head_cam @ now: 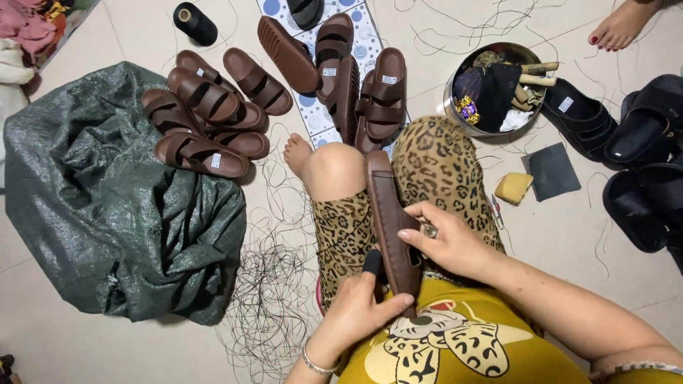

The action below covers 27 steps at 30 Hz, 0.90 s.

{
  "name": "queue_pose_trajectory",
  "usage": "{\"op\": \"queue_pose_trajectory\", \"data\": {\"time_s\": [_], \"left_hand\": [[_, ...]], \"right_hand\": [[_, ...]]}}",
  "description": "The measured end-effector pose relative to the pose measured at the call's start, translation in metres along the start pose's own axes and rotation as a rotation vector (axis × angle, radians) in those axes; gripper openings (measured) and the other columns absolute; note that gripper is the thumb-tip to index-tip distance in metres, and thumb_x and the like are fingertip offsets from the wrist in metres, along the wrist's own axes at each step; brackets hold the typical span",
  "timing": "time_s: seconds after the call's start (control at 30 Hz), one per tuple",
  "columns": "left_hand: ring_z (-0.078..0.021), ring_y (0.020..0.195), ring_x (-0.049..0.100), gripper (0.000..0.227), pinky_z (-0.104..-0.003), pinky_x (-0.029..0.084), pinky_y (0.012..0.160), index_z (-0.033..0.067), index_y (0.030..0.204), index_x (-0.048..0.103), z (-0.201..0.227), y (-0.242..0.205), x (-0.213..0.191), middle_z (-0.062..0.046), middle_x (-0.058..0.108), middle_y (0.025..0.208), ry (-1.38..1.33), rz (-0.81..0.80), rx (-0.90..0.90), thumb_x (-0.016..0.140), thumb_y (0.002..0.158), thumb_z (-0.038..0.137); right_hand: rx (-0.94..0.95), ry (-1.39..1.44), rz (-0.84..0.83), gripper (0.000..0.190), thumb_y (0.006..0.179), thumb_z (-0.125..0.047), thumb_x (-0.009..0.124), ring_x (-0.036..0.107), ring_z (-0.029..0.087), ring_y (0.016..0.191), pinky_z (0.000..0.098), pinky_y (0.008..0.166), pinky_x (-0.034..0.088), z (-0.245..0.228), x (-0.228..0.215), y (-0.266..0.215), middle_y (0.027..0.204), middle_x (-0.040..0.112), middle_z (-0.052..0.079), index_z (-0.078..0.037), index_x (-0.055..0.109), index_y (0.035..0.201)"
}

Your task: Hand-stitching the sole of a brown sandal using a needle and black thread.

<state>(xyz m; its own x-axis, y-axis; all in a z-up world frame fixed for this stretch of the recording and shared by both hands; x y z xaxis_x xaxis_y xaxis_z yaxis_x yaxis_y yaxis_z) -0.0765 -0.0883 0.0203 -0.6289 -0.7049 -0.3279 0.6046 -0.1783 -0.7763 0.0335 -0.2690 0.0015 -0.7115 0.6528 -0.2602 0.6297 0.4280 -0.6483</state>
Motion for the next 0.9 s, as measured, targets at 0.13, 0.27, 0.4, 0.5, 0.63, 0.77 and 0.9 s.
{"op": "queue_pose_trajectory", "data": {"time_s": [0.13,0.27,0.4,0.5,0.63,0.77,0.9], "left_hand": [[-0.0317,0.067,0.060,0.042,-0.045,0.052,0.062,0.0054,0.101,0.054,-0.011,0.018,0.014,-0.012,0.061,0.080,0.092,0.169,0.194,0.067,0.094,0.045],[-0.0382,0.060,0.065,0.045,-0.050,0.054,0.056,-0.0007,0.087,0.055,-0.032,0.039,0.042,-0.020,0.064,0.073,0.153,0.286,0.308,0.065,0.101,0.041],[-0.0369,0.053,0.062,0.049,-0.048,0.050,0.052,0.0007,0.077,0.054,-0.044,0.042,0.049,-0.017,0.062,0.064,0.178,0.369,0.329,0.068,0.101,0.041],[-0.0285,0.073,0.074,0.033,-0.039,0.063,0.071,0.0050,0.105,0.065,-0.037,0.026,0.013,-0.014,0.075,0.087,-0.107,0.166,0.143,0.067,0.097,0.037],[-0.0098,0.057,0.056,0.032,-0.021,0.048,0.052,0.0118,0.126,0.070,-0.088,-0.004,-0.067,-0.002,0.067,0.075,-0.791,0.588,-0.256,0.068,0.095,0.018],[-0.0486,0.133,0.051,0.052,-0.058,0.052,0.097,-0.0057,0.141,0.057,-0.157,-0.004,-0.112,-0.028,0.041,0.148,0.300,1.334,-0.037,0.071,0.097,0.016],[-0.0295,0.131,0.052,0.043,-0.045,0.037,0.122,0.0068,0.129,0.055,-0.060,0.022,-0.115,-0.011,0.055,0.131,-0.212,1.177,0.428,0.072,0.089,0.008]], "right_hand": [[-0.107,-0.027,0.101,0.036,0.092,-0.040,0.066,0.056,0.012,0.062,0.0295,0.064,0.047,0.016,0.007,0.009,0.114,0.074,-0.001,-0.016,0.064,0.119],[-0.139,-0.050,0.125,0.027,0.095,-0.039,0.063,0.048,0.010,0.043,0.0276,0.054,0.044,0.022,0.007,0.012,0.109,0.076,-0.003,-0.018,0.067,0.111],[-0.146,-0.132,0.134,0.028,0.094,-0.040,0.066,0.046,0.012,0.042,0.0313,0.052,0.043,0.031,0.013,0.011,0.094,0.076,-0.002,-0.018,0.068,0.110],[-0.050,-0.105,0.005,0.031,0.095,-0.037,0.062,0.066,0.014,0.056,0.0301,0.065,0.055,0.020,0.001,0.000,0.113,0.078,0.000,-0.018,0.064,0.120],[-0.089,0.013,0.239,0.044,0.092,-0.019,0.064,0.071,0.015,0.097,0.0315,0.086,0.062,0.028,-0.056,-0.009,0.125,0.070,0.002,-0.019,0.059,0.136],[-0.308,0.158,0.449,0.065,0.101,-0.002,0.048,0.062,0.028,0.093,0.0361,0.061,0.056,0.020,-0.108,-0.008,0.129,0.051,0.028,0.000,0.023,0.161],[-0.460,-0.352,0.284,0.049,0.098,-0.018,0.056,0.060,0.023,0.115,0.0367,0.101,0.049,0.007,-0.103,-0.006,0.131,0.064,0.013,-0.011,0.056,0.147]]}}
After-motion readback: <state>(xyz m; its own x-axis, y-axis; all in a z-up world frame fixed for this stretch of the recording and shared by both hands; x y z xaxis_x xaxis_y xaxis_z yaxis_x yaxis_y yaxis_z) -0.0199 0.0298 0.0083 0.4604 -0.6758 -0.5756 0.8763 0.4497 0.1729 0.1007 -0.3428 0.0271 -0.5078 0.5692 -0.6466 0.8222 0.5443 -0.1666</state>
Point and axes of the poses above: each hand's wrist, its own y-axis towards the middle knuckle, its own x-axis out of the palm, z = x × y, the point moved 2 cm from there along y, towards the middle knuckle
